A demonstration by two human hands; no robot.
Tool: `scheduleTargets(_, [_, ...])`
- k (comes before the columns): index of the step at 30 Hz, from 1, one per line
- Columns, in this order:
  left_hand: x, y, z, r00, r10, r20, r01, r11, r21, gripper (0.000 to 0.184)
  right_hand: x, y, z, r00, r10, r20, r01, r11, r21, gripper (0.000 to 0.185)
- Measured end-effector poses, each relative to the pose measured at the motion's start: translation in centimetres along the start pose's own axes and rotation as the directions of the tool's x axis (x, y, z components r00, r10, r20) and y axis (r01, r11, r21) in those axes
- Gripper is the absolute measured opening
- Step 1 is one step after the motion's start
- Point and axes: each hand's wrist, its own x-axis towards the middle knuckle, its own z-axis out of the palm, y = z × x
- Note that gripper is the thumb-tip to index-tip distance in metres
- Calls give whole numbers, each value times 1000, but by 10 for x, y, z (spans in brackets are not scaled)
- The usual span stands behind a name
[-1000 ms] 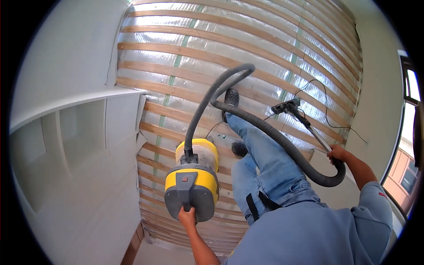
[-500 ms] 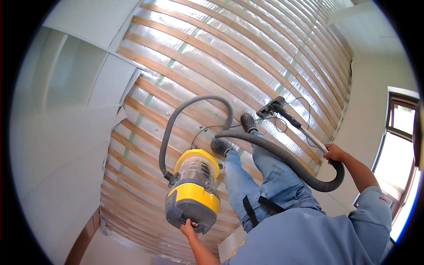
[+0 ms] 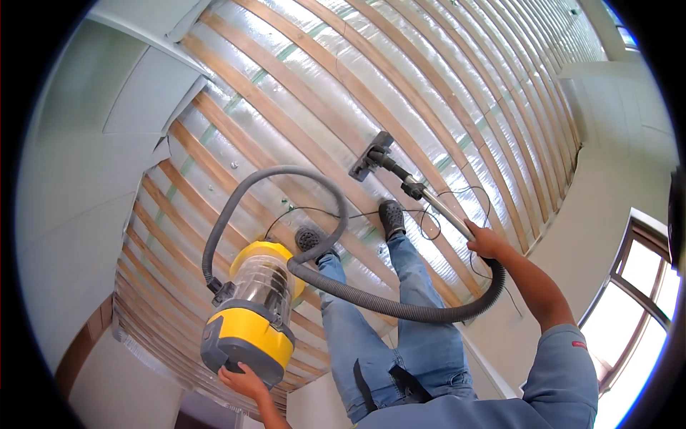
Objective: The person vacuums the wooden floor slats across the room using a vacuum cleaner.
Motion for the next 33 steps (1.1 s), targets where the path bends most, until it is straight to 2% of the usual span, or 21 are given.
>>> scheduleTargets(1, [-18,23,5,996,83,-36,-87,990,-115,52,18,4,9,999,-44,0,44,998,46,79])
scheduleTargets(2, [-43,39,28,987,134,84,-111,967,-229,47,37,5,17,999,-3,52,-3,995,103,81])
scheduleTargets(3, [-75,79,27,964,244,104,-248,968,30,43,54,9,25,993,38,111,-54,987,154,82])
scheduleTargets(4, [-106,87,51,915,328,237,-298,942,-151,40,76,21,42,995,9,102,-29,979,203,82])
scheduleTargets(5, [-143,94,81,891,289,349,-225,951,-214,40,97,30,58,994,18,105,-36,985,170,81])
scheduleTargets(7, [-215,110,120,839,326,436,-289,945,-151,49,143,59,101,998,-50,26,47,995,84,80])
scheduleTargets(8, [-242,138,121,787,252,564,-180,967,-181,55,150,64,108,998,-45,32,42,995,89,80])
scheduleTargets(9, [-278,133,153,768,190,612,-122,981,-152,66,156,62,113,998,-50,32,46,993,107,80])
scheduleTargets(10, [-300,145,170,680,68,730,120,972,-202,84,163,59,116,998,-53,24,50,991,121,79])
scheduleTargets(11, [-315,167,179,677,71,732,127,969,-211,84,175,56,121,997,-67,35,58,975,215,78])
scheduleTargets(12, [-329,193,180,628,-17,778,91,995,-51,100,187,46,125,997,-71,10,67,972,226,76])
scheduleTargets(13, [-342,209,179,578,-116,808,41,993,114,116,200,32,127,970,-199,-139,222,958,180,76])
scheduleTargets(14, [-356,214,186,571,-120,812,49,993,112,116,209,0,105,989,-139,-39,145,955,259,76])
scheduleTargets(15, [-367,216,199,518,-141,844,61,990,128,127,222,-28,94,992,-113,-62,124,962,244,65])
scheduleTargets(16, [-373,217,208,467,-160,870,70,987,144,138,241,-50,87,970,-182,-163,220,941,256,59])
scheduleTargets(20, [-380,220,217,379,-274,884,119,962,247,137,308,-149,27,971,-185,-150,212,959,190,55])
scheduleTargets(22, [-381,220,221,355,-254,900,120,967,225,137,334,-188,-1,976,-157,-153,178,975,134,53])
scheduleTargets(26, [-380,234,241,428,-273,862,161,961,224,127,371,-224,-43,960,-214,-178,227,972,54,48])
scheduleTargets(28, [-383,234,246,499,-287,818,149,958,245,112,379,-222,-39,953,-234,-192,239,971,2,49])
scheduleTargets(30, [-382,236,247,486,-304,819,154,953,262,106,370,-197,-25,948,-261,-184,265,964,-3,50])
scheduleTargets(33, [-372,235,235,487,-301,820,133,953,271,100,315,-143,-6,973,-195,-121,189,980,-63,59])
